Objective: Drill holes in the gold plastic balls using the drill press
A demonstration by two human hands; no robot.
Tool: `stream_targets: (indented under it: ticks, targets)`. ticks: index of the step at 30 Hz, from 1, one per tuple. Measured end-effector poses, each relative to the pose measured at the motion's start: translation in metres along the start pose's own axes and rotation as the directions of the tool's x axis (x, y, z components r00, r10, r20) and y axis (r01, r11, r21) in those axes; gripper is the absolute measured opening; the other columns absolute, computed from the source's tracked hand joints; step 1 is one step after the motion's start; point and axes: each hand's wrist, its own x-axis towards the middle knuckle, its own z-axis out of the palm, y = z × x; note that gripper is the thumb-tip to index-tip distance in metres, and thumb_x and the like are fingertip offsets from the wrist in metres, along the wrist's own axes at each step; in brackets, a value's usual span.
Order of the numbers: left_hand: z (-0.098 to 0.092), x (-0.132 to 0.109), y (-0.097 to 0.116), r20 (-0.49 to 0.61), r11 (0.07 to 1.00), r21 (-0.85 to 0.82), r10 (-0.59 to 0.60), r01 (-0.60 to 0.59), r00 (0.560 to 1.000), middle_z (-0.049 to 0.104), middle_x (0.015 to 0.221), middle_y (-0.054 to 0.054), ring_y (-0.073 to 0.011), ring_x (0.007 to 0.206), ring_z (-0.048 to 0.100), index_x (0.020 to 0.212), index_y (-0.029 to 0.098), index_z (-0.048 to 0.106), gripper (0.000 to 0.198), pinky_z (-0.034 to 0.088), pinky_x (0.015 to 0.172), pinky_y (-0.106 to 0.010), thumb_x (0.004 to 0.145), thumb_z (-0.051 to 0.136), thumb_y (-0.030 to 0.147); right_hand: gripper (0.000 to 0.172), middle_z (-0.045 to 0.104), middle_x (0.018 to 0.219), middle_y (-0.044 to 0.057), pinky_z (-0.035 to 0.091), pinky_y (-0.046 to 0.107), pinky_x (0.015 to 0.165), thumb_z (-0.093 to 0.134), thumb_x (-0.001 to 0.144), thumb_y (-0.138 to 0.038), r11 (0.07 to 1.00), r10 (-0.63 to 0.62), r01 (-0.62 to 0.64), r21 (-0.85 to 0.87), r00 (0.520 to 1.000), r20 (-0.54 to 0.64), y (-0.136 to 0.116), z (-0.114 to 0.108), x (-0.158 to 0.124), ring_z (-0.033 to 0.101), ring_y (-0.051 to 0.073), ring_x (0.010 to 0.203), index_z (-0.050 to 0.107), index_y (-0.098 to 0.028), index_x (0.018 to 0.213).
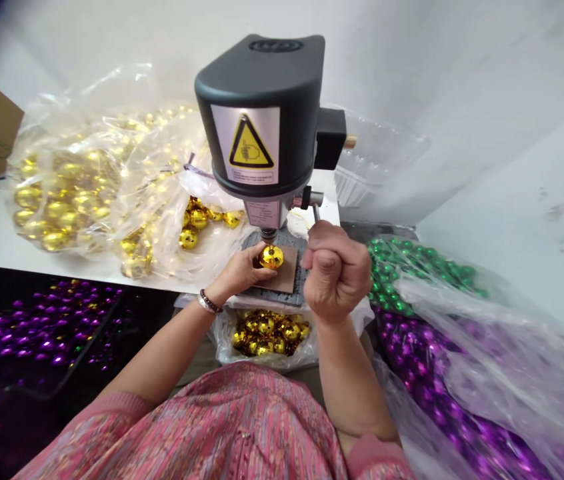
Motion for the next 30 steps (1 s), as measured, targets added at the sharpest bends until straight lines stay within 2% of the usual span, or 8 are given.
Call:
stream_targets:
  ticks: [3,5,10,15,20,26,28,30]
  targets:
    - [0.000,0.000,0.001,0.009,1.000,0.001,-0.014,0.014,1.000,0.076,0.119,-0.004,-0.0242,0.105,0.070,0.136,0.021,0.062,0.063,0.054,0.093,-0.033,0.076,0.078,0.024,0.014,0.043,0.050,-0.008,0.054,0.032,0.066,0.053,0.097,-0.035,0.999,0.014,-0.014,-0.030,1.000,-0.010,0.000,-0.002,-0.007,0.046,0.009,0.048,0.062,-0.026,0.091]
    - [0.000,0.000,0.001,0.012,1.000,-0.003,-0.023,0.023,1.000,0.075,0.121,-0.005,-0.0249,0.106,0.070,0.136,0.020,0.062,0.063,0.053,0.095,-0.034,0.076,0.078,0.024,0.014,0.042,0.050,-0.008,0.050,0.029,0.059,0.054,0.097,-0.035,0.999,0.043,-0.043,-0.002,0.999,-0.029,-0.003,0.001,-0.003,0.045,0.008,0.046,0.062,-0.025,0.089]
    - [0.002,-0.001,-0.001,0.018,0.998,-0.044,-0.042,0.043,0.999,0.075,0.122,-0.005,-0.0239,0.110,0.069,0.137,0.019,0.060,0.066,0.052,0.099,-0.033,0.074,0.078,0.021,0.025,0.039,0.055,-0.008,0.039,0.019,0.046,0.055,0.097,-0.041,0.992,0.127,-0.125,0.026,0.988,-0.092,-0.012,0.016,0.041,0.043,0.003,0.045,0.058,-0.021,0.083]
    - [-0.001,-0.010,-0.004,0.019,0.994,-0.113,0.015,-0.013,1.000,0.072,0.124,-0.003,-0.0227,0.115,0.067,0.136,0.019,0.058,0.067,0.051,0.104,-0.033,0.071,0.076,0.016,0.025,0.049,0.069,-0.007,0.035,0.012,0.044,0.055,0.096,-0.037,0.983,0.174,-0.169,0.072,0.982,-0.069,-0.010,0.026,0.073,0.046,-0.004,0.048,0.057,-0.016,0.082]
    - [-0.016,-0.034,-0.009,0.090,0.989,-0.124,0.087,-0.075,0.992,0.072,0.122,-0.004,-0.0218,0.111,0.068,0.132,0.019,0.061,0.059,0.052,0.100,-0.032,0.075,0.073,0.018,0.018,0.052,0.066,-0.009,0.034,0.012,0.046,0.057,0.094,-0.029,0.976,0.189,-0.182,0.121,0.981,-0.052,-0.008,0.024,0.071,0.048,-0.005,0.048,0.063,-0.016,0.083]
    - [-0.047,-0.061,-0.022,0.257,0.993,-0.070,0.112,-0.097,0.960,0.074,0.125,-0.007,-0.0224,0.104,0.070,0.137,0.024,0.064,0.072,0.055,0.096,-0.034,0.068,0.086,0.030,0.016,0.063,0.074,-0.010,0.032,0.015,0.046,0.064,0.089,-0.031,0.966,0.227,-0.214,0.146,0.970,-0.084,-0.011,0.024,0.070,0.051,-0.004,0.048,0.066,-0.017,0.082]
    - [-0.056,-0.058,-0.026,0.219,0.997,-0.036,0.075,-0.069,0.973,0.076,0.121,-0.007,-0.0200,0.093,0.070,0.134,0.025,0.067,0.065,0.056,0.089,-0.033,0.073,0.084,0.036,0.016,0.063,0.074,-0.009,0.035,0.015,0.043,0.066,0.088,-0.032,0.962,0.229,-0.213,0.168,0.970,-0.085,-0.012,0.024,0.070,0.052,-0.003,0.047,0.067,-0.018,0.081]
    - [-0.063,-0.044,-0.031,0.084,1.000,-0.017,-0.001,0.003,0.996,0.077,0.119,-0.007,-0.0184,0.089,0.070,0.131,0.022,0.069,0.051,0.056,0.086,-0.031,0.083,0.074,0.037,0.015,0.059,0.069,-0.008,0.038,0.016,0.040,0.068,0.088,-0.032,0.959,0.229,-0.210,0.191,0.970,-0.083,-0.012,0.025,0.069,0.051,-0.001,0.047,0.067,-0.019,0.080]
